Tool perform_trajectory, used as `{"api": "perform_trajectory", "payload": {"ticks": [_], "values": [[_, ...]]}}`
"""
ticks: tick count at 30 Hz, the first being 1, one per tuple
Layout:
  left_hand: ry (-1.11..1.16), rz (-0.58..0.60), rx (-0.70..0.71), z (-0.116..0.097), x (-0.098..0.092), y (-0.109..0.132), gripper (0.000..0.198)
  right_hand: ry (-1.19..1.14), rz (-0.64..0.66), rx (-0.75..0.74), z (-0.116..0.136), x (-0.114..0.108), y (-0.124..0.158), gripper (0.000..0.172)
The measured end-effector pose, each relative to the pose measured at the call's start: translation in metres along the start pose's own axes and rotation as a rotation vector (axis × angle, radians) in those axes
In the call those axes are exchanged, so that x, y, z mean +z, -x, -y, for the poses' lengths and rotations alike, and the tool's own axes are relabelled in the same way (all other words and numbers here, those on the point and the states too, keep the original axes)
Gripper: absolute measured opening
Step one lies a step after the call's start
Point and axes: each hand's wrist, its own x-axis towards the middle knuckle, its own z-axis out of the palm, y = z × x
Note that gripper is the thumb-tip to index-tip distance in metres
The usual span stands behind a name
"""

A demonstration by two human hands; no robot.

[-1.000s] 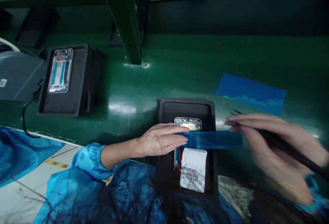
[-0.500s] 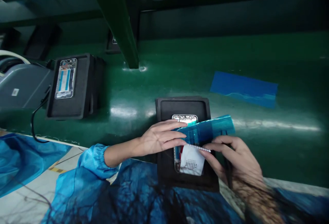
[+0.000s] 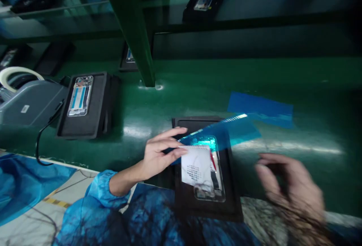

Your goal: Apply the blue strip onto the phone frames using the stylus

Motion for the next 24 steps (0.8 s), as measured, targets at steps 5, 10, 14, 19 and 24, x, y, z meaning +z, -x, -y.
{"api": "perform_trajectory", "payload": {"ticks": [5, 10, 14, 19, 24], "values": [[-0.034, -0.224, -0.073, 0.005, -0.020, -0.005, 0.006, -0.023, 0.219, -0.046, 0.001, 0.031, 0.011, 0.029], [-0.030, -0.311, -0.099, 0.006, -0.025, -0.007, 0.008, -0.044, 0.129, -0.063, 0.012, 0.021, 0.015, 0.036], [-0.022, -0.392, -0.083, 0.001, -0.035, -0.010, 0.002, -0.073, 0.084, -0.067, 0.007, -0.001, -0.032, 0.020], [-0.025, -0.431, -0.066, -0.002, -0.047, -0.011, 0.004, 0.055, -0.025, 0.063, -0.005, 0.013, -0.178, 0.025], [-0.071, -0.458, -0.089, 0.007, -0.052, -0.012, 0.013, 0.195, -0.022, 0.254, -0.008, 0.063, -0.327, 0.053]]}}
